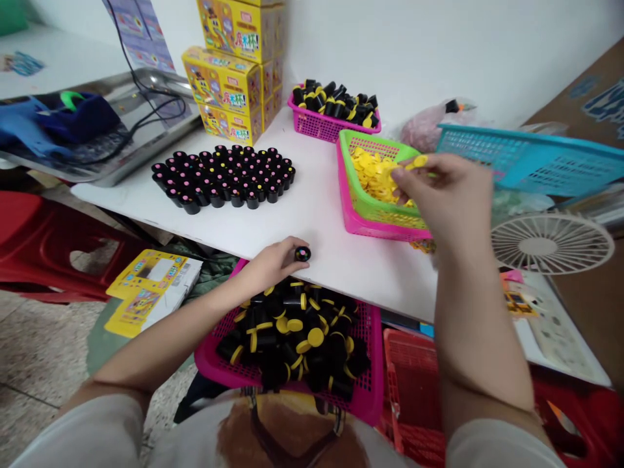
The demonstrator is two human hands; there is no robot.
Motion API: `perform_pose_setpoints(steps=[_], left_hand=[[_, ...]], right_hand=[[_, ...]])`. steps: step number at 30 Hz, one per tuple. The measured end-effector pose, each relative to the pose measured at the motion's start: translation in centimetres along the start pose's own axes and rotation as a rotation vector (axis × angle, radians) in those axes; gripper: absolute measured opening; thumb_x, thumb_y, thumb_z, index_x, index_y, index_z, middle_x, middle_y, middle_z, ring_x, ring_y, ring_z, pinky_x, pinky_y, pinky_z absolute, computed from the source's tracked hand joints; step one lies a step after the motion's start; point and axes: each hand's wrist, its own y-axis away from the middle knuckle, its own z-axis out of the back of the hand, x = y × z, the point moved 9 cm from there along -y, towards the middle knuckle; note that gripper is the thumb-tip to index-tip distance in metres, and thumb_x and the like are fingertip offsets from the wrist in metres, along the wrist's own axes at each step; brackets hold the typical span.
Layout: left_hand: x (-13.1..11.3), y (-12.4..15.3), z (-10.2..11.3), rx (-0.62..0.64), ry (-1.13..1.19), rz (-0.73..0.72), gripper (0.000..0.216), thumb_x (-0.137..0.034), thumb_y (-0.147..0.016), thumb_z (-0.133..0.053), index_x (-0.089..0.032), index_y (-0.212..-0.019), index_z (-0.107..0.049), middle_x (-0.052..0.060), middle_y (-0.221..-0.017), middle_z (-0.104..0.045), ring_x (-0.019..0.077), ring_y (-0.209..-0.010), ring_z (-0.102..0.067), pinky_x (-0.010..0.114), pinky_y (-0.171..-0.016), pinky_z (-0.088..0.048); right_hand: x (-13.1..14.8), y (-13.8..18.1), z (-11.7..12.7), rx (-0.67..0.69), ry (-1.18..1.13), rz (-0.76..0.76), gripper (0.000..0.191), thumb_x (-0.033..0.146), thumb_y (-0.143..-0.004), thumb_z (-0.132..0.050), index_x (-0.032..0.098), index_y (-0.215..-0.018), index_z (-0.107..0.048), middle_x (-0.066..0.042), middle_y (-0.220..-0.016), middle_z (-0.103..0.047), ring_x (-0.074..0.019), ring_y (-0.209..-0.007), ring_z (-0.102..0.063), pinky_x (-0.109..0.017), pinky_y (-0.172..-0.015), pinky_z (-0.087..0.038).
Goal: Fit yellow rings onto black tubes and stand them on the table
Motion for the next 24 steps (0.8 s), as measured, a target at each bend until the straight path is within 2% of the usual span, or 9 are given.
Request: perform_pose_setpoints(steps=[1, 2, 5, 8, 11, 14, 19, 21, 24], left_hand=[[-0.8, 0.4, 0.0, 0.010, 0.078, -0.014, 0.029, -0.031, -0.095, -0.067, -0.020, -0.119, -0.053, 0.012, -0.121, -0.071, 0.0245, -0.109, -0.071, 0.045, -0.098, -0.055], [-1.8, 0.8, 0.0, 0.014, 0.157, -0.031, 0.029, -0.031, -0.096, -0.066, -0.020, -0.118, -0.052, 0.012, -0.124, -0.070, 0.0227, -0.109, -0.070, 0.041, -0.096, -0.056], [-4.8, 2.5, -0.2, 0.045, 0.308, -0.095, 0.028, -0.034, -0.099, -0.064, -0.022, -0.116, -0.047, 0.011, -0.125, -0.067, 0.0203, -0.112, -0.068, 0.035, -0.092, -0.057], [-6.7, 4.0, -0.7, 0.088, 0.323, -0.136, 0.033, -0.036, -0.099, -0.064, -0.022, -0.119, -0.042, 0.011, -0.119, -0.065, 0.0207, -0.109, -0.068, 0.036, -0.090, -0.056], [-6.9, 5.2, -0.8, 0.050, 0.296, -0.129, 0.039, -0.039, -0.102, -0.059, -0.022, -0.129, -0.036, 0.014, -0.123, -0.061, 0.0230, -0.113, -0.065, 0.039, -0.093, -0.055], [-7.0, 6.2, -0.7, 0.002, 0.264, -0.127, 0.039, -0.039, -0.104, -0.053, -0.024, -0.134, -0.033, 0.014, -0.129, -0.057, 0.0250, -0.123, -0.061, 0.042, -0.100, -0.053], [-8.0, 7.3, -1.4, 0.013, 0.245, -0.185, 0.035, -0.034, -0.107, -0.048, -0.024, -0.136, -0.031, 0.016, -0.134, -0.053, 0.0255, -0.126, -0.057, 0.041, -0.100, -0.052], [-8.1, 7.4, -1.5, -0.005, 0.256, -0.205, 0.039, -0.037, -0.107, -0.048, -0.024, -0.139, -0.030, 0.017, -0.135, -0.052, 0.0262, -0.128, -0.056, 0.042, -0.101, -0.051], [-8.8, 7.2, -1.8, -0.006, 0.363, -0.300, 0.044, -0.039, -0.109, -0.043, -0.028, -0.144, -0.021, 0.015, -0.136, -0.051, 0.0229, -0.127, -0.057, 0.039, -0.100, -0.052]], right_hand=[[0.5, 2.4, -1.0, 0.052, -0.194, -0.006, 0.029, 0.037, -0.074, -0.087, 0.018, -0.088, -0.071, 0.001, -0.067, -0.068, -0.0118, -0.053, -0.062, -0.025, -0.051, -0.050], [0.4, 4.9, -2.8, 0.172, -0.335, -0.077, 0.032, 0.039, -0.073, -0.089, 0.019, -0.088, -0.070, 0.002, -0.065, -0.068, -0.0111, -0.049, -0.061, -0.023, -0.047, -0.048], [-1.1, 12.6, -7.8, 0.474, -0.566, -0.413, 0.037, 0.049, -0.075, -0.087, 0.020, -0.085, -0.066, 0.005, -0.050, -0.060, -0.0078, -0.036, -0.047, -0.018, -0.035, -0.033], [-2.4, 17.2, -9.4, 0.511, -0.648, -0.570, 0.038, 0.055, -0.082, -0.081, 0.020, -0.093, -0.070, 0.006, -0.049, -0.056, -0.0060, -0.037, -0.044, -0.017, -0.037, -0.031], [-2.8, 18.5, -8.6, 0.410, -0.677, -0.513, 0.037, 0.055, -0.087, -0.077, 0.023, -0.107, -0.075, 0.005, -0.058, -0.058, -0.0073, -0.048, -0.052, -0.018, -0.045, -0.040], [-2.4, 18.7, -7.6, 0.319, -0.668, -0.409, 0.035, 0.055, -0.090, -0.074, 0.029, -0.114, -0.076, 0.001, -0.076, -0.066, -0.0087, -0.058, -0.058, -0.021, -0.053, -0.049], [-1.1, 18.3, -6.9, 0.250, -0.515, -0.202, 0.013, 0.038, -0.090, -0.078, 0.033, -0.101, -0.082, -0.003, -0.099, -0.066, -0.0139, -0.089, -0.064, -0.026, -0.074, -0.056], [-1.2, 18.4, -6.9, 0.238, -0.525, -0.193, 0.011, 0.035, -0.090, -0.078, 0.035, -0.100, -0.083, -0.003, -0.102, -0.063, -0.0143, -0.093, -0.063, -0.027, -0.077, -0.056], [-2.2, 19.0, -8.0, 0.291, -0.599, -0.288, 0.011, 0.038, -0.090, -0.077, 0.034, -0.100, -0.083, -0.003, -0.101, -0.065, -0.0140, -0.088, -0.064, -0.029, -0.075, -0.057]])
